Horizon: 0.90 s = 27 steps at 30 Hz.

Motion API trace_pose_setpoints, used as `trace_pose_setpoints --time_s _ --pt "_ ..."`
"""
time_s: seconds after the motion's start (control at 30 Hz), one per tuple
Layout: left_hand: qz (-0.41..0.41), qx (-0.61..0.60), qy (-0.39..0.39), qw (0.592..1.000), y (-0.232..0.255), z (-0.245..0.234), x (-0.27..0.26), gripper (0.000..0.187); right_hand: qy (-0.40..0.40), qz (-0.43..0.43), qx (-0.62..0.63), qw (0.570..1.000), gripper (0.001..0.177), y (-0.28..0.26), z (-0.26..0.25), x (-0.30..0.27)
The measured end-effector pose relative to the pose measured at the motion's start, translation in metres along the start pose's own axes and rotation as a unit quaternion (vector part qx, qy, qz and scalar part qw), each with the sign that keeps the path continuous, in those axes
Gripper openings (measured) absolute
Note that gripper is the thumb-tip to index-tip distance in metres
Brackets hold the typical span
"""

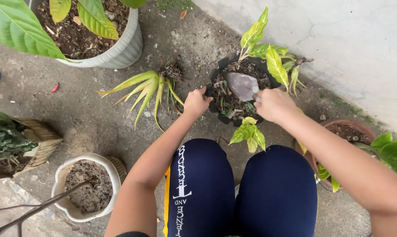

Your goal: Loosening the soil in a potted plant using a hand trowel to improve aeration.

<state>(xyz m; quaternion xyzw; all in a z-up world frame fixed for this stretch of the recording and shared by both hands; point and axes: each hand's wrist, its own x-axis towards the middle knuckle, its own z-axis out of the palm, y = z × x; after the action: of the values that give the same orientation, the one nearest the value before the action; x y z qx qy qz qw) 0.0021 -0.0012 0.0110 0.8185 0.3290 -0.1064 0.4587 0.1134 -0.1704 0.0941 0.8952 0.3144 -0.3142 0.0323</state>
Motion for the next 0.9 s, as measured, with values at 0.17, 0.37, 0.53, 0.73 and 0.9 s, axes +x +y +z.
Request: trace_pose_setpoints --time_s 0.17,0.37,0.53,0.73,0.9 --pt "0.026 0.054 0.022 0.998 -0.003 0.005 0.000 0.049 -0.011 -0.016 0.004 1.000 0.039 -0.011 -0.007 -0.017" --pt "0.217 0.334 0.183 0.899 -0.020 0.026 0.043 0.054 -0.029 -0.025 0.006 0.999 0.042 -0.003 0.001 -0.019" --pt "0.290 0.406 0.205 0.842 -0.021 0.041 0.070 0.041 -0.030 -0.018 0.006 0.999 0.043 -0.001 0.001 -0.021" --pt "0.191 0.305 0.094 0.928 -0.008 0.037 0.071 0.033 -0.031 0.010 0.023 0.999 0.041 -0.004 -0.007 -0.039" --pt "0.151 0.310 0.034 0.938 -0.012 0.017 0.061 0.042 -0.026 -0.014 0.015 0.999 0.043 -0.003 0.014 -0.019"
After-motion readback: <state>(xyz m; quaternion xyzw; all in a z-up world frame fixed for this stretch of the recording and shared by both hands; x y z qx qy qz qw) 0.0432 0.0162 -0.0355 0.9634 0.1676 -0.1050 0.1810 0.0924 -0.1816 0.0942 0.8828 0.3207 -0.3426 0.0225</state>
